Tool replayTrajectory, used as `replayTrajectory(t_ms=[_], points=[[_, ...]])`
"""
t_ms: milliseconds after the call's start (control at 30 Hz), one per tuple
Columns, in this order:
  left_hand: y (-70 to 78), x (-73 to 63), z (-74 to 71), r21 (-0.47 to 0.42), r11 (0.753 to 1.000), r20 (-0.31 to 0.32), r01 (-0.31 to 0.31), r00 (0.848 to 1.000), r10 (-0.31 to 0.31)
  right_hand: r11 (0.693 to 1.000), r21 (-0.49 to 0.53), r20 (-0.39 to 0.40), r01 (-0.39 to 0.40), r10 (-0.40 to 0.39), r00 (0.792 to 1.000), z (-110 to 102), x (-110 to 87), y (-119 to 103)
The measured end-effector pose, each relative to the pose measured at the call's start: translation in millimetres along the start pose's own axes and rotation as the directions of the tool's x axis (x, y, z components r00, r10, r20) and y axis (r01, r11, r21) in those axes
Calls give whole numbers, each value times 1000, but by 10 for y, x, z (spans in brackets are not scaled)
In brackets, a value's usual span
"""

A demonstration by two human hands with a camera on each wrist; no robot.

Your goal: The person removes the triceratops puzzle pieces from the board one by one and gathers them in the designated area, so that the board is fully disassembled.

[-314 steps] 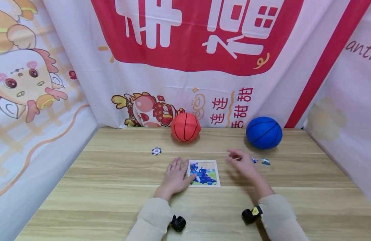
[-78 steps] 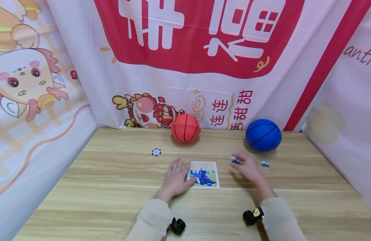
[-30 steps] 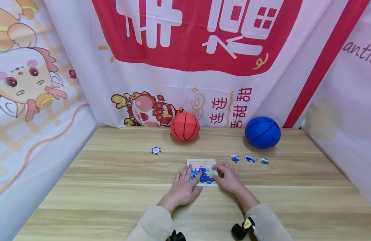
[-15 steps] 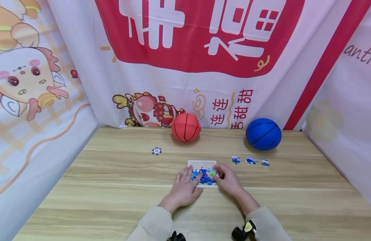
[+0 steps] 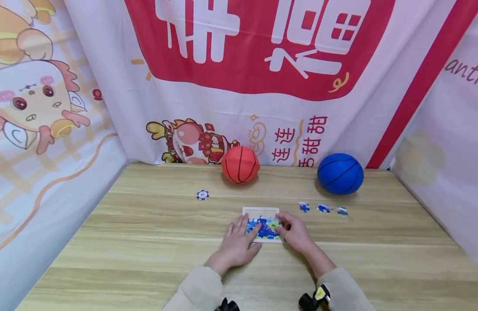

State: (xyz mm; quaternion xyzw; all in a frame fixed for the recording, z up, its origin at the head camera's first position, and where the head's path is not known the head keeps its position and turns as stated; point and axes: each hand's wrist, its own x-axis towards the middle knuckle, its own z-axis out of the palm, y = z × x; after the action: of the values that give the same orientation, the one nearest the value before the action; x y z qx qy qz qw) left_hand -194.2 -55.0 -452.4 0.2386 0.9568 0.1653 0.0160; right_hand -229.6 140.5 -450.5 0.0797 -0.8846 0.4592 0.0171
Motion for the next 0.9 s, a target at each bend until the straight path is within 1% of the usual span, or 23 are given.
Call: replayTrajectory(t_ms=[100, 200, 233, 333, 400, 533, 667, 767, 800, 900], points=[[-2, -5, -5, -2, 1000, -1, 1, 1000, -1, 999, 36, -4, 13, -13, 1000, -5, 12, 1], [-1, -8, -8, 3, 1000, 0, 0, 1000, 0, 997, 73, 2, 3, -3, 1000, -30, 21, 4], [0, -9, -10, 4, 1000, -1, 0, 1000, 0, 996, 87, 9, -6, 5, 1000, -46, 21, 3], [6, -14, -22, 1, 1000, -3, -1, 1000, 1, 991, 114, 31, -73, 70, 997, -114, 16, -5], [6, -14, -27, 1, 1000, -6, 0, 1000, 0, 987, 122, 40, -100, 96, 995, -169, 13, -14], [9, -17, -30, 2, 1000, -8, 3, 1000, -3, 987, 106, 46, -124, 120, 992, -289, 7, -18], [11, -17, -17, 1, 1000, -14, 3, 1000, -3, 987, 116, 55, -114, 108, 993, -441, -9, 17], [10, -13, -6, 2, 1000, -15, 4, 1000, -4, 986, 136, 61, -91, 83, 995, -578, -30, 74], [9, -12, -3, 1, 1000, -13, 5, 1000, -5, 986, 140, 57, -89, 82, 995, -628, -40, 95], [7, -9, 3, -1, 1000, -6, 9, 1000, -9, 991, 129, 31, -46, 43, 999, -779, -76, 167]])
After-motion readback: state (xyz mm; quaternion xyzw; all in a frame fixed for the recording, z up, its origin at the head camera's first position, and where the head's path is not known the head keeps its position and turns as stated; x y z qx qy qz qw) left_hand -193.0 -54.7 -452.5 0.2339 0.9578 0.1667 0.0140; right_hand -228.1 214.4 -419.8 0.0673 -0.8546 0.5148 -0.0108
